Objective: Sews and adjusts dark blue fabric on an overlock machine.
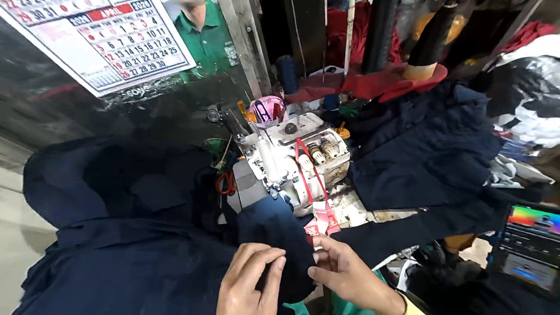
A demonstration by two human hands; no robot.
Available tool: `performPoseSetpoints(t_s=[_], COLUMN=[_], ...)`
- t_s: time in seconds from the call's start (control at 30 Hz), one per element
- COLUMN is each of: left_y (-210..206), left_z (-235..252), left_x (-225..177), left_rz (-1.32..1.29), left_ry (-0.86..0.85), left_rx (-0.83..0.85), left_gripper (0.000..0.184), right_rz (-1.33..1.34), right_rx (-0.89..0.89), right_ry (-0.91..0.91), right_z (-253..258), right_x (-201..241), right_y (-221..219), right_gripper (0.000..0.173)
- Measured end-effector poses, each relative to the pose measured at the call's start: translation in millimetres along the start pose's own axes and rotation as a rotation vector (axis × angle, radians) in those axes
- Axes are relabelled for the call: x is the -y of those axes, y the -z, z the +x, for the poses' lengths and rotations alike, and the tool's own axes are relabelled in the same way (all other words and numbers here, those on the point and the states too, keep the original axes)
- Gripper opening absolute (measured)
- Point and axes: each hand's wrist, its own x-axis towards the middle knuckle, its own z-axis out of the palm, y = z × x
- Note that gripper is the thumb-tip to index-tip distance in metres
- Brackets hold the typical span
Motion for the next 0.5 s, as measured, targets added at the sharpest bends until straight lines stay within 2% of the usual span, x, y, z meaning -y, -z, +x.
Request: performPoseSetpoints(t_s=[0.17, 0.33, 0.5], left_y=[-32.6, -56.1, -53.6], left_z=[-23.0, -26.9, -19.4], left_x=[-12.9, 8.7, 8.5], left_rz=[0.052, 0.101, 0.026], left_ry=[-0.012, -0.085, -0.066], left_rx=[0.098, 0.014, -0.003], left_gripper=[0.021, 0.015, 0.01], right_rz=[-0.026, -0.099, -0.141], right_rx=[-0.002, -0.014, -0.068], right_ry=[0.028, 0.007, 0.017], right_z=[-1.9, -1.2, -4.6], right_x=[5.2, 2.7, 0.8], right_y=[-0.8, 3.8, 3.4], right_gripper=[0.047, 0.048, 0.041])
